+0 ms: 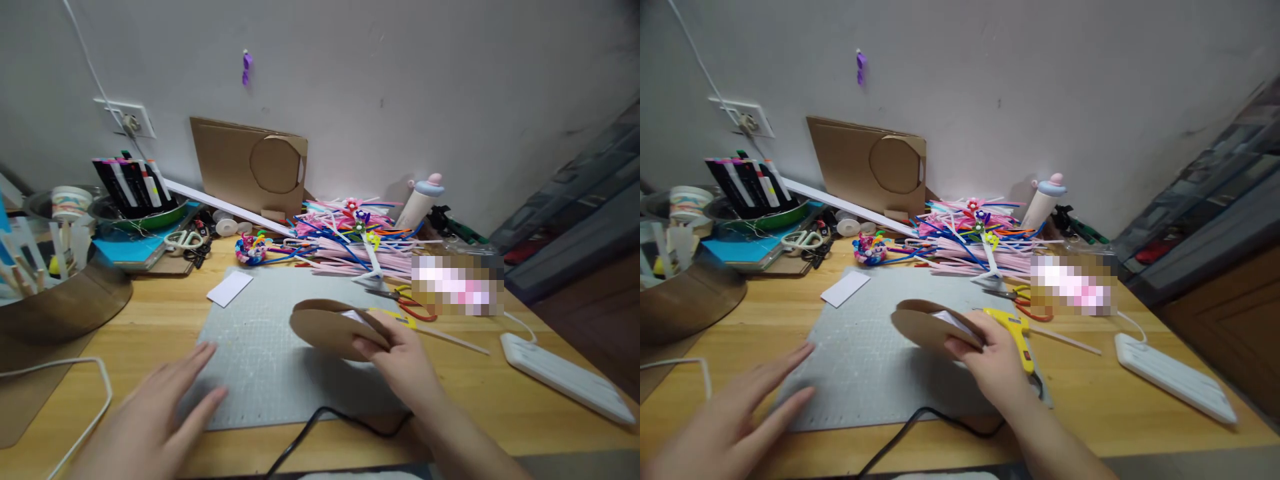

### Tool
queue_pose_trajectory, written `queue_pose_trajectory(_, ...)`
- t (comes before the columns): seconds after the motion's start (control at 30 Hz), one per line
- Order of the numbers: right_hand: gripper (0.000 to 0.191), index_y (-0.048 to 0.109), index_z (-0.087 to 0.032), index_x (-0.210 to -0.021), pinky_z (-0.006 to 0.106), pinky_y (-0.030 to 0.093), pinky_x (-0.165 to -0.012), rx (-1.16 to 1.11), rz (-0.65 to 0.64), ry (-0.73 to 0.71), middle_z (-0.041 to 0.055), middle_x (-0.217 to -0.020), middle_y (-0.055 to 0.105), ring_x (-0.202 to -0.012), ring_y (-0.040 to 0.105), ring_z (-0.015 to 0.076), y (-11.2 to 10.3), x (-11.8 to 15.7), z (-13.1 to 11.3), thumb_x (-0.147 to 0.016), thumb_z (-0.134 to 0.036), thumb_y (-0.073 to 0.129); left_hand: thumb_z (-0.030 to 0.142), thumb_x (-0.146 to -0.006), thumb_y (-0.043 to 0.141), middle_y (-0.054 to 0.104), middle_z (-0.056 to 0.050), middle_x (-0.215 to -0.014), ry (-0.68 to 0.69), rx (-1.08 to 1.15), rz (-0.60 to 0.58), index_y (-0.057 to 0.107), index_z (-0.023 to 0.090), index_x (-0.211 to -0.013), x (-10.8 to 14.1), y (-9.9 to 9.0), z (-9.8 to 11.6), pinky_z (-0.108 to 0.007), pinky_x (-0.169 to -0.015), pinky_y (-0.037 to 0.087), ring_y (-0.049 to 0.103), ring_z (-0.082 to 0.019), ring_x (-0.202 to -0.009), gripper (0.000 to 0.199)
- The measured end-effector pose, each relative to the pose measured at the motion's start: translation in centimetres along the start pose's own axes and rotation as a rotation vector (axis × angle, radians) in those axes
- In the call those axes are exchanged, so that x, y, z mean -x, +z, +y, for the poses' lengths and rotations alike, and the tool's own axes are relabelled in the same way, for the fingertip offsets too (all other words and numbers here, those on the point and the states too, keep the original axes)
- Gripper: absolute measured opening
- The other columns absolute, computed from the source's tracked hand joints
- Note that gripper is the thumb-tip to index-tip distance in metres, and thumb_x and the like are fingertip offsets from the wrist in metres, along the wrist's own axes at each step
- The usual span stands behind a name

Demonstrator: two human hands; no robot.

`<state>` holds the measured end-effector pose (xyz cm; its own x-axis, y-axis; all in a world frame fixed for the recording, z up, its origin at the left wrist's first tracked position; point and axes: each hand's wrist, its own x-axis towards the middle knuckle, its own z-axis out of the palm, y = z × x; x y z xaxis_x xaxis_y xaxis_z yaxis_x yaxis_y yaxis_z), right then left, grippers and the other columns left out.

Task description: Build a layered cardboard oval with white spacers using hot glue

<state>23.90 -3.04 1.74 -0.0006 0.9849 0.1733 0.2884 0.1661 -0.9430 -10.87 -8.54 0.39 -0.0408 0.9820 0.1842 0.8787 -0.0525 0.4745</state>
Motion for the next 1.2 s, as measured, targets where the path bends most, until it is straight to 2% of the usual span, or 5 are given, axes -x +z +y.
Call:
queue_pose_trajectory(0.17,0.032,0.067,-0.024,-0.100,0.030,0.047,-0.083,-0.115,-0.263,-0.112,0.0012,-0.100,0.066,-0.094,0.061,0.0215,2.6,-2.1,-1.4,-0.070,-0.021,0.076,0.051,-0.080,0.060,0.032,-0.005,-0.154,0.128,0.323,-0.143,0.023,0.033,-0.148,-4.3,1.9,7.3,-0.048,-0.112,0.031,0.031,-0.027,-0.140,0.080)
queue_pose_trajectory(0.37,0.026,0.067,-0.023,-0.098,0.028,0.047,-0.076,-0.027,-0.410,-0.153,0.0008,-0.093,0.067,-0.085,0.062,0.0176,1.4,-2.3,-0.6,-0.075,-0.012,0.071,0.055,-0.094,0.028,0.050,-0.012,-0.141,0.173,0.759,-0.335,0.023,0.027,-0.149,-7.9,3.6,7.6,-0.043,-0.101,0.044,0.050,-0.025,-0.127,0.061)
queue_pose_trajectory(0.73,0.020,0.067,-0.020,-0.094,0.032,0.048,-0.084,-0.083,-0.633,-0.426,0.0073,-0.096,0.070,-0.092,0.064,0.0189,1.2,-2.0,-0.4,-0.076,-0.016,0.074,0.035,-0.090,0.056,0.059,-0.009,-0.120,0.137,0.141,-0.236,0.056,0.017,-0.118,-17.9,12.1,6.8,-0.044,-0.086,0.051,0.060,-0.021,-0.102,0.033)
queue_pose_trajectory(1.0,0.019,0.066,-0.022,-0.097,0.032,0.047,-0.085,-0.026,-0.640,-0.362,0.0062,-0.100,0.069,-0.092,0.063,0.0193,1.1,-1.7,-0.7,-0.078,-0.020,0.069,0.034,-0.090,0.057,0.059,-0.008,-0.120,0.133,0.156,-0.268,0.056,0.017,-0.118,-17.3,11.7,7.5,-0.043,-0.086,0.052,0.060,-0.020,-0.102,0.033)
queue_pose_trajectory(1.2,0.022,0.069,-0.022,-0.098,0.029,0.048,-0.074,-0.101,-0.359,-0.052,0.0024,-0.091,0.069,-0.084,0.063,0.0203,2.4,-1.4,0.5,-0.076,-0.024,0.071,0.062,-0.093,0.015,0.057,-0.005,-0.054,0.086,0.398,-0.312,0.054,0.017,-0.052,-15.5,8.1,7.7,-0.034,-0.066,0.048,0.058,-0.017,-0.059,0.073)
